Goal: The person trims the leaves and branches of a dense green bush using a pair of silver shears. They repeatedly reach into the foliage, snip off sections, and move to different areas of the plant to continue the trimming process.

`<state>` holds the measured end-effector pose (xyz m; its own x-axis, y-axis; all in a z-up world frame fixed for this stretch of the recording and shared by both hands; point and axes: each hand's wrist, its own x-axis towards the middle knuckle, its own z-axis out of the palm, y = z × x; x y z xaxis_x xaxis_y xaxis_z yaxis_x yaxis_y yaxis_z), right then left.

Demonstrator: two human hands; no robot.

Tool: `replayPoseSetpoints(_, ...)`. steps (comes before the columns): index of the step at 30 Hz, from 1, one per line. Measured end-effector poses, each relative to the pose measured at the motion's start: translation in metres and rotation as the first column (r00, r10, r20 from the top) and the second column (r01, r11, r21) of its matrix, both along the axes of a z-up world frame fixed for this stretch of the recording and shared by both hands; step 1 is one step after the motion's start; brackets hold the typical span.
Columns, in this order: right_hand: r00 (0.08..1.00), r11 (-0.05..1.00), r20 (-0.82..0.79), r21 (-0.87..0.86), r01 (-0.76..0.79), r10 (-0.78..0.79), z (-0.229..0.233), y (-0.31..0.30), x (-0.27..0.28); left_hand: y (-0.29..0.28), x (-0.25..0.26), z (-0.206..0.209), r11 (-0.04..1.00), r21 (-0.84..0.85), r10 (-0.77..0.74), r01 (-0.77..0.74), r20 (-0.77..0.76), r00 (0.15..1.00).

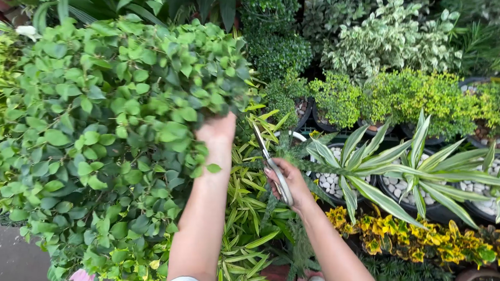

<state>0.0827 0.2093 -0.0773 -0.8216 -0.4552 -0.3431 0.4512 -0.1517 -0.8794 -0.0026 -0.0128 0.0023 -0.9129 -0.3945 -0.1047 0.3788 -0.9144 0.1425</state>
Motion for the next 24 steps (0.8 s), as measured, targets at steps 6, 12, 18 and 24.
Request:
replayPoseSetpoints(6, 0.999, 0.990, 0.036, -0.137, 0.034, -0.029, 0.006, -0.020, -0.013, -0.062, 0.003, 0.020, 0.982, 0.160, 0.110, -0.102, -0.045, 0.993)
replayPoseSetpoints(12, 0.996, 0.989, -0.061, -0.134, -0.069, 0.062, 0.054, -0.073, -0.046, -0.060, 0.012, 0.032, 0.976, 0.203, 0.089, -0.074, -0.067, 0.994)
replayPoseSetpoints(18, 0.997, 0.996, -0.081, -0.093, -0.009, 0.002, 0.070, -0.108, -0.065, -0.055, 0.015, 0.029, 0.969, 0.206, 0.145, -0.136, -0.032, 0.989)
replayPoseSetpoints(24, 0.998, 0.982, -0.057, -0.190, 0.007, -0.018, 0.064, -0.119, -0.065, -0.049, 0.014, 0.022, 0.963, 0.232, 0.144, -0.138, -0.009, 0.990)
